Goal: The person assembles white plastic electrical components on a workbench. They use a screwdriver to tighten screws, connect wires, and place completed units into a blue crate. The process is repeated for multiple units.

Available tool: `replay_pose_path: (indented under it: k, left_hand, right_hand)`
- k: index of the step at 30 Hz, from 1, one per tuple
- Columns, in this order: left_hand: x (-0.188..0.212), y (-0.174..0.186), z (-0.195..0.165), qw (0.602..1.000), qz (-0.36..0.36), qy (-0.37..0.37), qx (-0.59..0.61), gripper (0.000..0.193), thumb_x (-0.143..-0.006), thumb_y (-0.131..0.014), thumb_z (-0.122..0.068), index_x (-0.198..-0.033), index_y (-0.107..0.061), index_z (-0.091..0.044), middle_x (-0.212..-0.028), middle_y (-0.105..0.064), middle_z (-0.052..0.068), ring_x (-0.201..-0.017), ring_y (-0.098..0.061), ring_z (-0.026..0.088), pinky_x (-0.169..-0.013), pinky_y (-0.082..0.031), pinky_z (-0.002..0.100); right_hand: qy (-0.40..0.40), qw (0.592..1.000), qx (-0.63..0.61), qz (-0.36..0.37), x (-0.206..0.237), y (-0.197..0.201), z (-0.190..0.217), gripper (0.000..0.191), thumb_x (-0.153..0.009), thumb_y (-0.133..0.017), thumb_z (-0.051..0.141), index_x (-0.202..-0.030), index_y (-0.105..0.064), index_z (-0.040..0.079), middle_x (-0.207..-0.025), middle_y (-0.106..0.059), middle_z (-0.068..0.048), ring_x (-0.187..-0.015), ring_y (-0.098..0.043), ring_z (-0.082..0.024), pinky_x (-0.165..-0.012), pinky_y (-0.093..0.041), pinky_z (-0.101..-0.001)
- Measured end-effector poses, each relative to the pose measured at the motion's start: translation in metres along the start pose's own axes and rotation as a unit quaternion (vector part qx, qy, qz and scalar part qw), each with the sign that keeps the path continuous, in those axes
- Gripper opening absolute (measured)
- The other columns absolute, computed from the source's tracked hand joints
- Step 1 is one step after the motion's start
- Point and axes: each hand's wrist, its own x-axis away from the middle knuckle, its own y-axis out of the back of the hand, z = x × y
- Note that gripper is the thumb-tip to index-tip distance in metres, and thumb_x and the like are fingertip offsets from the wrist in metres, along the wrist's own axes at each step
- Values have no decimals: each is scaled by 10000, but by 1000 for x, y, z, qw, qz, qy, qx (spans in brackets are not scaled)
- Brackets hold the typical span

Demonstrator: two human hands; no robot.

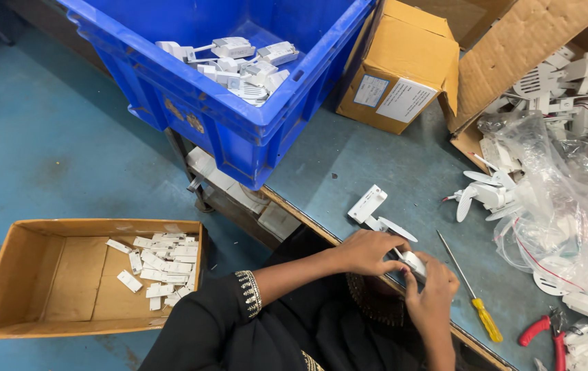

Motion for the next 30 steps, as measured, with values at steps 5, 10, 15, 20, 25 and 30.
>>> replay_pose_path:
  k: [5,10,15,20,25,30]
  left_hand:
    - [-3,-5,4,999,-30,-4,-34,471,-883,-691,-470,-1210,-672,-131,-1024,-737,132,-905,-723,330,-774,-560,443]
    - [5,-10,5,1000,-28,-9,-6,444,-906,-673,-466,-1201,-669,-134,-1041,-761,95,-954,-735,306,-776,-568,422]
    - [8,0,-4,999,-43,-16,-19,446,-910,-662,-446,-1237,-665,-142,-1028,-744,117,-920,-720,323,-761,-561,430]
    - [9,0,-12,998,-47,4,-30,370,-926,-670,-426,-1172,-649,-150,-952,-721,112,-862,-702,335,-691,-518,470]
    - [10,-8,-18,998,-60,31,-21,313,-915,-683,-349,-1140,-626,-139,-924,-696,103,-860,-689,335,-683,-503,480]
    - [11,-9,-21,997,-65,38,-18,294,-920,-689,-330,-1118,-613,-126,-944,-698,105,-873,-690,344,-689,-504,488]
  right_hand:
    - [33,998,31,-47,0,-1,13,353,-893,-719,208,-1210,-638,75,-1155,-673,-108,-1129,-589,-310,-1058,-339,-448]
    - [4,997,17,-79,8,-3,26,317,-908,-752,207,-1172,-645,68,-1148,-679,-97,-1111,-589,-301,-1038,-352,-441]
    - [11,995,19,-100,1,-1,38,364,-813,-736,166,-1151,-646,65,-1111,-675,-93,-1084,-596,-299,-1040,-356,-444]
    - [19,995,-11,-94,1,2,37,352,-818,-726,138,-1154,-647,68,-1146,-684,-83,-1089,-600,-298,-1035,-351,-438]
    - [-8,997,-13,-78,2,-1,33,331,-797,-737,107,-1118,-658,85,-1119,-692,-64,-1054,-600,-281,-1023,-351,-427]
    - [-17,997,-23,-76,1,-1,34,324,-802,-740,94,-1114,-655,83,-1119,-690,-58,-1051,-589,-268,-1024,-324,-413]
